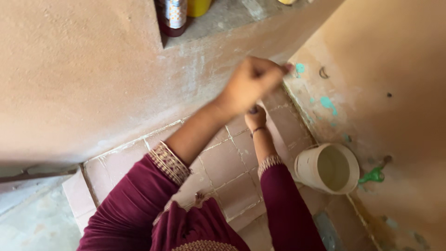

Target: The person mops the tiled floor of a bathroom using a long-handled mop and a bucket of water. They repeatedly dip the mop into the bucket, wring it out, and scrub the floor around a squat toilet and near the doorway.

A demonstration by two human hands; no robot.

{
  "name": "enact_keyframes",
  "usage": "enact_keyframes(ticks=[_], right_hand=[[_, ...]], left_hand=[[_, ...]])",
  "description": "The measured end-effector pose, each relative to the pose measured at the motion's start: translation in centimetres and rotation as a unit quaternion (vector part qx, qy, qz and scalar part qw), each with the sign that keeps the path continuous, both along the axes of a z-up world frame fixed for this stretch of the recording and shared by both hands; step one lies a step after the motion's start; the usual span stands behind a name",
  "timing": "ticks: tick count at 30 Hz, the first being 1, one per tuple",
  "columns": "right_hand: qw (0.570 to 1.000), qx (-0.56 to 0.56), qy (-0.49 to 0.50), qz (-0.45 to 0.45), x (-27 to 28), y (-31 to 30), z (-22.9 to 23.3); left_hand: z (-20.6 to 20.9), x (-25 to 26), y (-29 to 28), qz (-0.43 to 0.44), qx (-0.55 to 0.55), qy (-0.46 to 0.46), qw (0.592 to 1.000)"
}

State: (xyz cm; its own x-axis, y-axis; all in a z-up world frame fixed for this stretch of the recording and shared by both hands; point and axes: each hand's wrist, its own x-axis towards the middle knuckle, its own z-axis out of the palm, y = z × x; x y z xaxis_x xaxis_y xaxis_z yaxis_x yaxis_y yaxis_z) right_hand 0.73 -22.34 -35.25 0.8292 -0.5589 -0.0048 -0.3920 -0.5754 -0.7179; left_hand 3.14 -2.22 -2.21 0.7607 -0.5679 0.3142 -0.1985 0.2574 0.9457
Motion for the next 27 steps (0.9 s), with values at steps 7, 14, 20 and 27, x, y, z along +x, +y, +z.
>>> enact_keyframes(ticks=[7,14,20,27], right_hand=[[0.873,0.423,-0.225,0.085,1.8,3.0,9.1],[0.607,0.736,-0.269,0.131,-0.5,6.7,15.0],[0.489,0.828,-0.256,0.097,-3.8,7.8,17.2],[0.217,0.861,-0.441,0.128,-6.2,13.4,19.9]], left_hand=[[2.1,-3.1,-0.3,0.139,0.128,-0.006,0.982],[1.7,-4.4,1.7,0.159,0.1,0.002,0.982],[-0.4,-6.8,1.2,0.148,0.085,-0.044,0.984],[2.1,-10.6,3.5,0.188,0.105,-0.062,0.975]])
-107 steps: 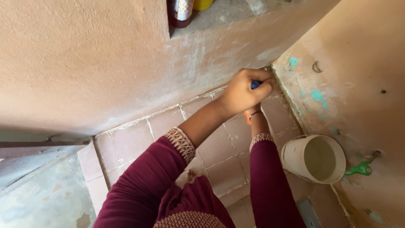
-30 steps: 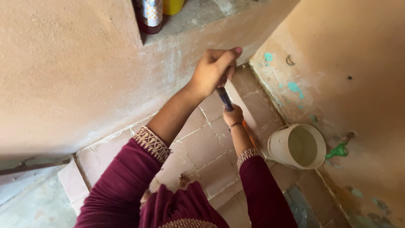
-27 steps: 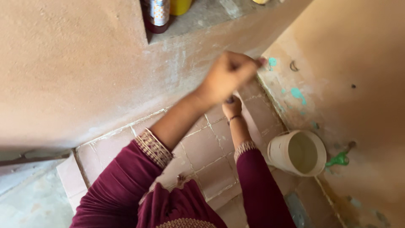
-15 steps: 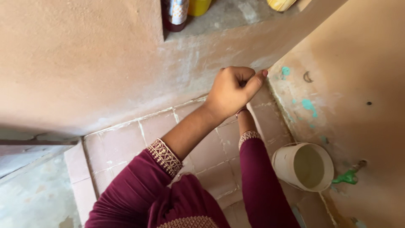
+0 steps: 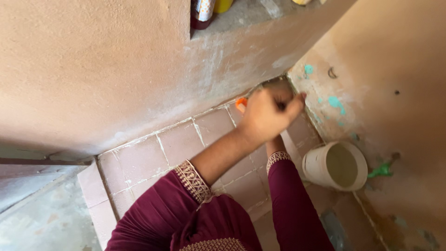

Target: The person mops the tiled floor of a bathroom using a long-handled mop and a bucket of water. They repeatedly dip the mop into the bucket, wring it out, and scrub the floor around a squat toilet and near the doorway.

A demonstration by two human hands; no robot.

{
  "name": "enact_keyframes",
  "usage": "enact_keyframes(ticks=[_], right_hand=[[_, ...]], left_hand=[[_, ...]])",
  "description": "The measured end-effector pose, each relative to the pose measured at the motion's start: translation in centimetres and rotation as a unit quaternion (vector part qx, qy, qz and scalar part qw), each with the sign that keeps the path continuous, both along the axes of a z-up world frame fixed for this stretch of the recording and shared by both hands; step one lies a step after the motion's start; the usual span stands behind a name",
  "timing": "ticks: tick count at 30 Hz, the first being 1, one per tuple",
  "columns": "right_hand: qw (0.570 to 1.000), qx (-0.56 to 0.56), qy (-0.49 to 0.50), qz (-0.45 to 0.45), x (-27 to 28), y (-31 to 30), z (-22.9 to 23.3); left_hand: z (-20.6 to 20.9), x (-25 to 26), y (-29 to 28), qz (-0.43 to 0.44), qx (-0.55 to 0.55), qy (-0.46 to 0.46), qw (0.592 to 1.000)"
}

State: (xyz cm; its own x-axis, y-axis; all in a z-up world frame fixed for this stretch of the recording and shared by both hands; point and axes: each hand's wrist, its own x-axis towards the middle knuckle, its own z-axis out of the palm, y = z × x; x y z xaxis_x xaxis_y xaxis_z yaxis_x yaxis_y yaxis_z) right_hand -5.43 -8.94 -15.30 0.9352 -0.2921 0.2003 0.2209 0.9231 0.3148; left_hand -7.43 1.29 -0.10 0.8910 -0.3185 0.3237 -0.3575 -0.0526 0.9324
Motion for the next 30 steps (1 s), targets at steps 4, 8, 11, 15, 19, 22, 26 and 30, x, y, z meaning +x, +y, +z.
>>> enact_keyframes(ticks=[4,8,11,15,19,22,26,30], right_hand=[[0.989,-0.13,-0.015,0.064,0.2,3.0,-1.6],[0.937,-0.331,0.068,0.092,-0.8,8.0,-3.3],[0.877,-0.461,0.092,0.099,-0.7,12.1,-4.6],[0.758,-0.639,0.103,0.081,-0.2,17.5,-7.5],[0.629,-0.77,0.101,0.038,-0.1,22.0,-11.0],[0.552,-0.828,0.095,0.022,-0.2,24.9,-13.8],[0.473,-0.877,0.073,0.042,0.1,26.7,-16.2],[0.445,-0.888,0.069,0.093,0.6,27.7,-16.0]], left_hand=[[3.3,-0.2,4.8,-0.034,0.003,0.067,0.997],[6.2,-0.7,10.1,-0.025,0.023,0.034,0.999],[8.2,-1.5,13.6,-0.016,0.037,0.017,0.999],[9.6,-2.6,17.3,0.003,0.067,-0.009,0.998],[9.9,-3.5,20.3,0.007,0.094,-0.033,0.995],[9.7,-3.7,21.9,0.005,0.091,-0.028,0.995],[8.4,-2.5,23.5,0.039,0.069,-0.041,0.996],[6.8,0.3,24.7,0.008,-0.025,-0.062,0.998]])
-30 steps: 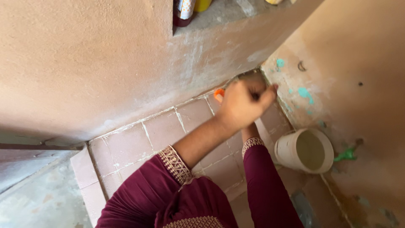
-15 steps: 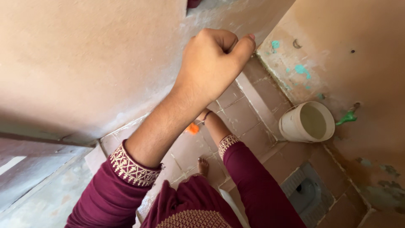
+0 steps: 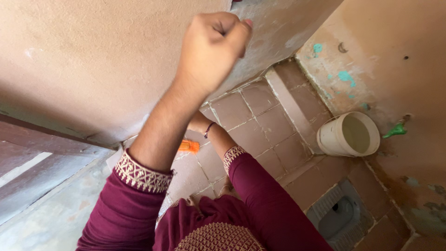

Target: The person mops the tiled floor of a bathroom using a long-handled mop and a bucket of water. They repeatedly dip the mop into the bucket, wring it out, and scrub the floor around a squat toilet and near the doorway.

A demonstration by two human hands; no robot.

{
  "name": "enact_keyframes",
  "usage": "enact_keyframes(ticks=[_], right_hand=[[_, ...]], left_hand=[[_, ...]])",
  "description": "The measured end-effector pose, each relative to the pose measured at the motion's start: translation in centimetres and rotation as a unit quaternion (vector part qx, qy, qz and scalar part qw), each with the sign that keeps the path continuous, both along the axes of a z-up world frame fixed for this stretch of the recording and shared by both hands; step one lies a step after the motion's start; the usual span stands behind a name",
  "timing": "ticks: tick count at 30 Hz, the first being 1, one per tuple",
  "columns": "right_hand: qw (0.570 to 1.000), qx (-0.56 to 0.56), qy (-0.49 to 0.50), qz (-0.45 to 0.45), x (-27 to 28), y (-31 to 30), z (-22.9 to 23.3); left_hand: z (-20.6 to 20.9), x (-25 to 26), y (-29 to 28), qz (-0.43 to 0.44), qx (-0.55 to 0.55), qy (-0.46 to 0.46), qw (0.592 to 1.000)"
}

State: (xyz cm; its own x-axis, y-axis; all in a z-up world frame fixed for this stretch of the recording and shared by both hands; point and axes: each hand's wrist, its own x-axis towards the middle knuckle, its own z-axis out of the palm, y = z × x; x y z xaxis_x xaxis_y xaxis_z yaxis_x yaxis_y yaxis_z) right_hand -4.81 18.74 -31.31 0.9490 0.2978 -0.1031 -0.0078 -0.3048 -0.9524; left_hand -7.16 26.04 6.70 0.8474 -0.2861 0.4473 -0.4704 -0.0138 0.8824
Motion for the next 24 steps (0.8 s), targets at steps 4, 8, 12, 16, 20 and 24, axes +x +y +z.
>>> enact_keyframes(ticks=[4,8,12,16,20,24], right_hand=[[0.995,0.083,0.038,-0.048,-0.5,1.1,0.6],[0.994,0.09,-0.027,-0.06,-0.1,0.9,-0.6],[0.997,0.01,-0.052,-0.054,1.3,0.0,-4.0],[0.997,0.034,-0.058,-0.042,3.3,-2.5,-8.0],[0.996,0.05,-0.05,-0.058,4.0,-6.7,-6.2],[0.992,0.071,-0.043,-0.097,4.1,-11.2,-1.4]], left_hand=[[-1.2,1.3,-0.5,-0.023,-0.08,-0.014,0.996],[-1.9,1.6,-1.1,-0.013,-0.087,-0.015,0.996],[-2.5,2.4,-2.2,-0.029,-0.089,-0.027,0.995],[-3.0,3.3,-4.9,-0.095,-0.156,0.016,0.983],[-2.1,3.2,-8.8,-0.086,-0.123,0.056,0.987],[-0.6,2.9,-12.1,-0.073,-0.087,-0.023,0.993]])
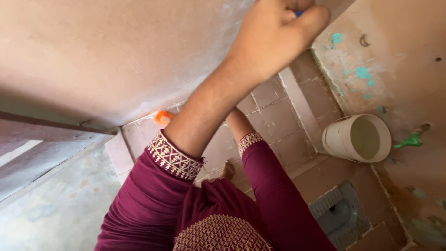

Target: The person mops the tiled floor of a bathroom using a long-handled mop and a bucket of water. They repeatedly dip the mop into the bucket, wring it out, and scrub the floor around a squat toilet and near the doorway.

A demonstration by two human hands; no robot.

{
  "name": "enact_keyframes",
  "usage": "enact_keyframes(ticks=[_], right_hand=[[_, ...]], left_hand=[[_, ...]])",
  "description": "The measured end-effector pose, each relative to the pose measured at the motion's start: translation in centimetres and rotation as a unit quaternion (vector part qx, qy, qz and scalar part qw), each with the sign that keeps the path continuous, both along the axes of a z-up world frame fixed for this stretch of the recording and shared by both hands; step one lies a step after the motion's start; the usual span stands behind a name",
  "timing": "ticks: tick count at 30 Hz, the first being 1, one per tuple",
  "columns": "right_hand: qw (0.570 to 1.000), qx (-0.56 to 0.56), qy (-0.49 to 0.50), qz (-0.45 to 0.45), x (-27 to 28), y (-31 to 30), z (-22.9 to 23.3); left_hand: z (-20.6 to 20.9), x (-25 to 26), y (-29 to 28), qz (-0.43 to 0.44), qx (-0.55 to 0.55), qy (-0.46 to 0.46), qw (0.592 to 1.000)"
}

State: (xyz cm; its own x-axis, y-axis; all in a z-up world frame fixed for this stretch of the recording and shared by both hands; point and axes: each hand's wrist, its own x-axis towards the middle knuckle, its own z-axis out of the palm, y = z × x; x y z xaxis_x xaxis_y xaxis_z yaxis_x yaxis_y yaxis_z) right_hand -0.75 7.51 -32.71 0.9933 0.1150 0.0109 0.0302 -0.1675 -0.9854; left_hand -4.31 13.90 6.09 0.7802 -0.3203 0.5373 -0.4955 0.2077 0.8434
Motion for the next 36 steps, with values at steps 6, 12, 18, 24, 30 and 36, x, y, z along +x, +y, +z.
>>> enact_keyframes(ticks=[6,12,18,24,30,36], right_hand=[[0.997,0.044,0.003,-0.065,1.1,-7.4,5.4],[0.986,0.1,0.009,-0.132,0.6,-15.8,9.7],[0.972,0.142,0.033,-0.184,-2.1,-22.1,12.7],[0.969,0.144,0.057,-0.191,-2.5,-24.4,12.7],[0.975,0.136,0.059,-0.167,0.8,-24.5,12.4],[0.969,0.13,0.076,-0.193,-1.1,-24.9,13.7]], left_hand=[[1.1,1.3,-3.4,-0.039,0.009,0.04,0.998],[-3.6,1.5,-6.6,-0.109,-0.044,0.025,0.993],[-9.0,-0.3,-10.5,-0.139,0.015,0.026,0.99],[-9.1,0.7,-13.3,-0.117,-0.018,-0.005,0.993],[-7.8,3.0,-13.9,-0.131,-0.06,0.068,0.987],[-6.9,3.3,-15.7,-0.102,-0.041,0.059,0.992]])
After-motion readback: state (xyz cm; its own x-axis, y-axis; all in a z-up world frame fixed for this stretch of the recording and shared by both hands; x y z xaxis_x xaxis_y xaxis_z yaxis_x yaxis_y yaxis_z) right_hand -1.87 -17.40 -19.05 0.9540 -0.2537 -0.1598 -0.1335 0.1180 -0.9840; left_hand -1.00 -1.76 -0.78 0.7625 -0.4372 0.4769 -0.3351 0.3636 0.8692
